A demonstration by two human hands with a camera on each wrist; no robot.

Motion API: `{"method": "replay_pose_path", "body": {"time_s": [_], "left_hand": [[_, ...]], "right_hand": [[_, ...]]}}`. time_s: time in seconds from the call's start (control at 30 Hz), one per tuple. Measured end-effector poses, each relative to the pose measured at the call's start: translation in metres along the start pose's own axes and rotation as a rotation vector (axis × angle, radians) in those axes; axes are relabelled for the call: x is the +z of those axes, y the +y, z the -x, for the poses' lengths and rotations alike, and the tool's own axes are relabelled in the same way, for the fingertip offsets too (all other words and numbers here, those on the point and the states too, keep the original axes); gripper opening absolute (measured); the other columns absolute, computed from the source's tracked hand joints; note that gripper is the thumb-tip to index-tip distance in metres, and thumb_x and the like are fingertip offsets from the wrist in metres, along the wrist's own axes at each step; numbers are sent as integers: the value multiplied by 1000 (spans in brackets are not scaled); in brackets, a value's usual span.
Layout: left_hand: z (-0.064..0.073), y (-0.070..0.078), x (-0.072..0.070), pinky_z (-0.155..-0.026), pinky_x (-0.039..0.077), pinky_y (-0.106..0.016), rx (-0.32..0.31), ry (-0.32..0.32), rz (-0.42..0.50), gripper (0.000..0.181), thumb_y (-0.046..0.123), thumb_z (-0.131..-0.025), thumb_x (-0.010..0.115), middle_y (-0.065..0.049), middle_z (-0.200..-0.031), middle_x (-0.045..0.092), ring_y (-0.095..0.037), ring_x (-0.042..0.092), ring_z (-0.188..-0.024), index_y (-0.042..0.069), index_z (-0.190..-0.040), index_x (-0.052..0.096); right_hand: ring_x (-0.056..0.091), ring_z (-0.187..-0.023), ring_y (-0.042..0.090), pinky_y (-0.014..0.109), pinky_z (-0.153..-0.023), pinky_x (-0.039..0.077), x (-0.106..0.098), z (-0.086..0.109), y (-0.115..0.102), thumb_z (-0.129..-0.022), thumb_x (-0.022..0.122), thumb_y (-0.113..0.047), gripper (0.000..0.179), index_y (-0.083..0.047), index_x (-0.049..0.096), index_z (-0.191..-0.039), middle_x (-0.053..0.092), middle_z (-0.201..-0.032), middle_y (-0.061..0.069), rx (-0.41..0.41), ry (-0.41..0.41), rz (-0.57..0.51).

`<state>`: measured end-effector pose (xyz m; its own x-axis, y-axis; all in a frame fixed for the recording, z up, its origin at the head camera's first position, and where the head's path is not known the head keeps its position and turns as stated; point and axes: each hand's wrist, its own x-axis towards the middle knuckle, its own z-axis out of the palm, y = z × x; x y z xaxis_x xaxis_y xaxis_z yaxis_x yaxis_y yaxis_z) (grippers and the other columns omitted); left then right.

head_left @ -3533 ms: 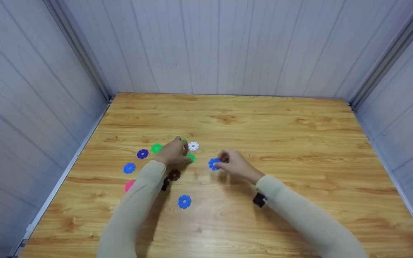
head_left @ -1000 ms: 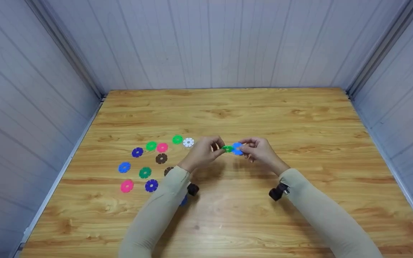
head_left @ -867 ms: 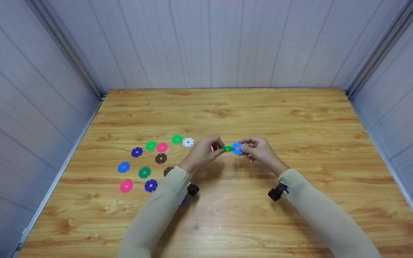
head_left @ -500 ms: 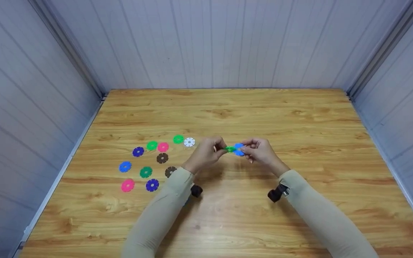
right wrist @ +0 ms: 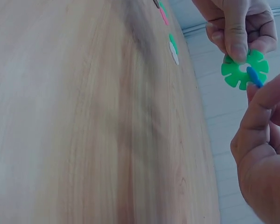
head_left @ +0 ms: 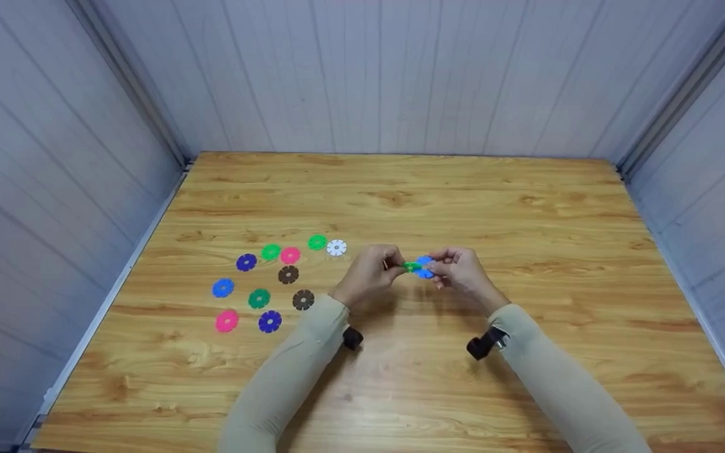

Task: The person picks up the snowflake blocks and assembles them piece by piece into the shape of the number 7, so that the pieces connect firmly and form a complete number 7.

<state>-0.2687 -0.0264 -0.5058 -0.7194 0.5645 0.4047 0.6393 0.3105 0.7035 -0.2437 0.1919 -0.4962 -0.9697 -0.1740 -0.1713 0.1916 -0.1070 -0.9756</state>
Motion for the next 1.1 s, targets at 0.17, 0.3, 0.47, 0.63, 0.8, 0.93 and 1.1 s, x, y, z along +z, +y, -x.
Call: {"method": "replay_pose_path", "body": {"time_s": [0.17,0.3,0.47,0.63,0.8,0.93,1.1], "left_hand": [[-1,0,3,-64,52,-23,-40,-23,10,11,2,-90,71,2,-81,67,-7,61,-71,7,-82,66],[-3,2,0,-67,52,-23,-55,-44,-23,8,7,-93,70,5,-84,66,-6,60,-75,10,-86,67],[-5,0,-7,-68,52,-24,-49,-53,-68,6,9,-94,69,4,-92,67,-12,63,-77,10,-100,69],[3,-12,-23,-65,51,-27,-106,-58,-153,25,6,-93,68,1,-95,65,-12,60,-74,6,-118,67],[8,-22,-40,-63,50,-31,-192,-42,-202,26,6,-93,68,-1,-97,64,-14,58,-73,5,-119,68],[7,-29,-53,-62,49,-31,-273,-48,-206,28,9,-94,66,-4,-104,64,-13,56,-71,7,-122,68],[7,-40,-67,-59,45,-33,-377,-99,-221,32,12,-94,65,-5,-114,61,-14,48,-62,8,-126,65]], "right_hand": [[57,-54,10,20,-48,49,-2,2,1,-92,61,9,16,12,61,-107,65,-75,6,42,38,9],[57,-56,10,20,-49,49,-5,1,-2,-93,61,5,22,13,59,-114,65,-77,5,67,46,14],[56,-58,10,20,-50,49,-9,-1,-5,-95,61,4,27,13,57,-119,66,-78,4,66,43,-23],[57,-60,11,22,-50,50,-12,-1,-3,-96,60,2,28,11,56,-122,65,-78,4,74,60,-59],[57,-62,12,23,-52,51,-16,0,-1,-97,61,0,31,11,55,-125,62,-80,4,59,57,-55],[57,-63,11,22,-53,52,-20,0,-2,-98,60,-1,35,12,52,-129,59,-83,4,28,48,-21],[58,-66,11,23,-55,52,-24,1,-4,-98,59,-1,36,13,50,-131,60,-84,3,25,42,-2]]}}
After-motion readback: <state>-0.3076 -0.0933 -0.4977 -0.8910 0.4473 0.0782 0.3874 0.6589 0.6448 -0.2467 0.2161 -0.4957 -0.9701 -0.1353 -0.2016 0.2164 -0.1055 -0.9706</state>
